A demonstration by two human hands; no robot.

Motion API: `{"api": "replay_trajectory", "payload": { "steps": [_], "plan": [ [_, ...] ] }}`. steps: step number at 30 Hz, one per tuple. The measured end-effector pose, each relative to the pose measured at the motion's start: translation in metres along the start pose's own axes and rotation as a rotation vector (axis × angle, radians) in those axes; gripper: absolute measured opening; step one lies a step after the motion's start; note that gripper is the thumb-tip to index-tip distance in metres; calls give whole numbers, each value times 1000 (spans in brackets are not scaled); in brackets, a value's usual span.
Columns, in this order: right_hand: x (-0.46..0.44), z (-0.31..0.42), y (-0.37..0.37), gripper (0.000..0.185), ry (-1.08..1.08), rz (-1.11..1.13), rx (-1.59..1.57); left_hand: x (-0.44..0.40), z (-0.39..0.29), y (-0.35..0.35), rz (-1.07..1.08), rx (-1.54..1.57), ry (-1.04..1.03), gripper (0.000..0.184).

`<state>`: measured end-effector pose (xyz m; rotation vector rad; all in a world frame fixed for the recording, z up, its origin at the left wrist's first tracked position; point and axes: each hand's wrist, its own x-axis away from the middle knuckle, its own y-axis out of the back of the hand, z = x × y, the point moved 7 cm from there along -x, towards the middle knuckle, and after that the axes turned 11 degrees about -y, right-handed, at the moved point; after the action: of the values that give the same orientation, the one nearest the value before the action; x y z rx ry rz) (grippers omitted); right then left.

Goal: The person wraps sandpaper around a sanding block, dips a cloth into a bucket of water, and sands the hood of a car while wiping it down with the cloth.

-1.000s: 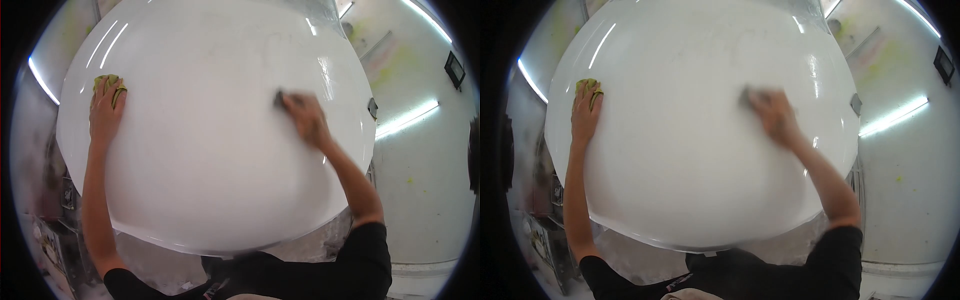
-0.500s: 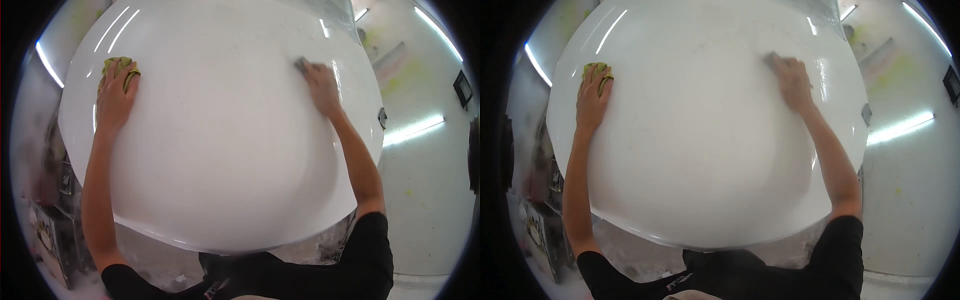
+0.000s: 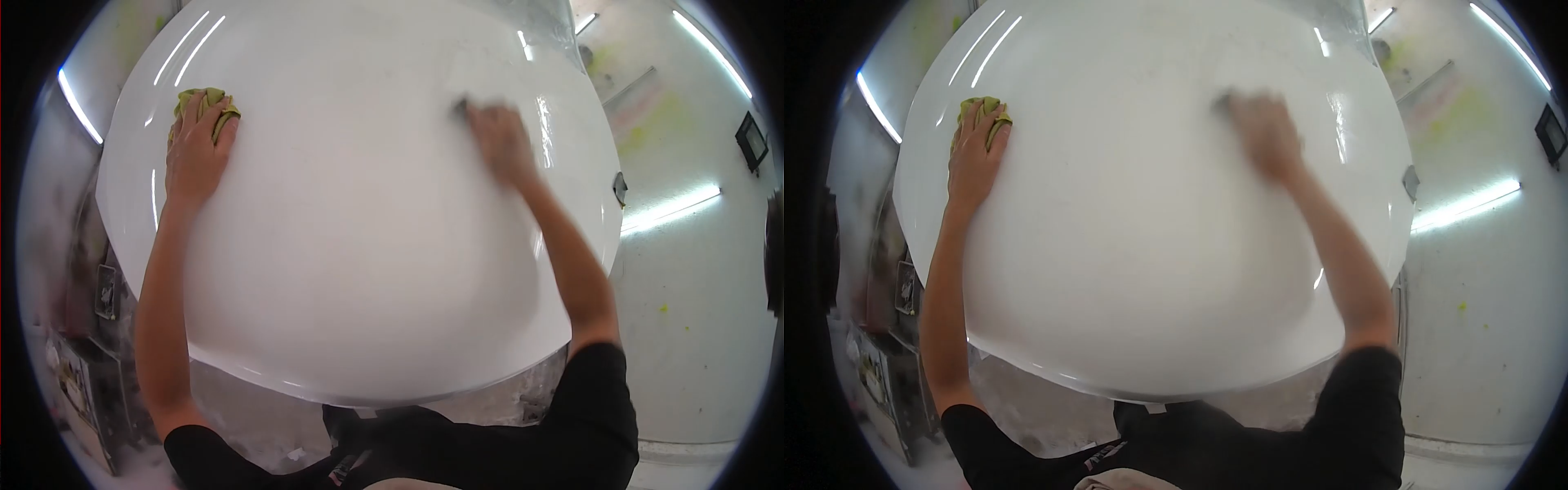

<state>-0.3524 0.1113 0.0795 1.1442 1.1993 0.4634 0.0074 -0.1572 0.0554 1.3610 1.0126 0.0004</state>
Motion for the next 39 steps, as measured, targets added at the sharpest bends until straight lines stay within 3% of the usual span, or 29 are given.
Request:
{"api": "replay_trajectory", "payload": {
  "steps": [3, 4, 6, 8, 9, 10, 14, 16, 17, 21, 22, 24, 28, 30, 32, 35, 39],
  "plan": [
    [105, 50, 51, 50, 60, 29, -343, 1, -4, -2, 25, 5, 15, 43],
    [88, 45, 41, 49, 93, -1, -220, 1, -4, 1, 22, 32, 12, 43],
    [4, 5, -8, 46, 156, -69, 2, 0, 0, -1, 16, 55, 4, 43],
    [-134, -38, -54, 33, -93, -32, 181, 0, 6, -7, -3, 51, -2, 43],
    [-191, -71, -78, 31, -294, 30, -75, -2, 6, -5, -14, 48, 0, 43],
    [-220, -72, -92, 31, -277, -15, -10, -5, 6, -3, -8, 39, -7, 42],
    [-131, -31, -50, 30, -207, -30, -2, -2, 3, -5, 8, 42, 2, 42],
    [-41, -6, -18, 36, 1, -102, -77, -3, -1, -1, 31, 35, 29, 42],
    [-12, 3, 2, 37, 3, -87, -145, -4, -3, -1, 36, 30, 40, 42],
    [-38, -9, -15, 35, 173, -127, -118, -3, 6, -7, 16, 3, 23, 42],
    [-116, -18, -37, 34, -80, 22, -176, -2, 6, -10, 24, 4, 5, 42],
    [-153, -22, -61, 32, -85, -74, -109, -1, 5, -8, 14, 33, 4, 43],
    [-109, -17, -38, 29, -441, 102, -202, 0, -2, -4, 20, 35, 13, 43],
    [-32, 6, -17, 31, -2, -36, -54, -4, -1, -2, 34, 6, 21, 43],
    [43, 38, 27, 34, 107, -40, -229, -5, -1, -3, 56, -10, 45, 43],
    [12, 23, 12, 35, 166, -78, -232, -5, -3, -2, 95, 19, 51, 43],
    [-104, 6, -39, 30, 82, -156, -56, -2, 2, -7, 25, -13, 3, 43]
  ]
}}
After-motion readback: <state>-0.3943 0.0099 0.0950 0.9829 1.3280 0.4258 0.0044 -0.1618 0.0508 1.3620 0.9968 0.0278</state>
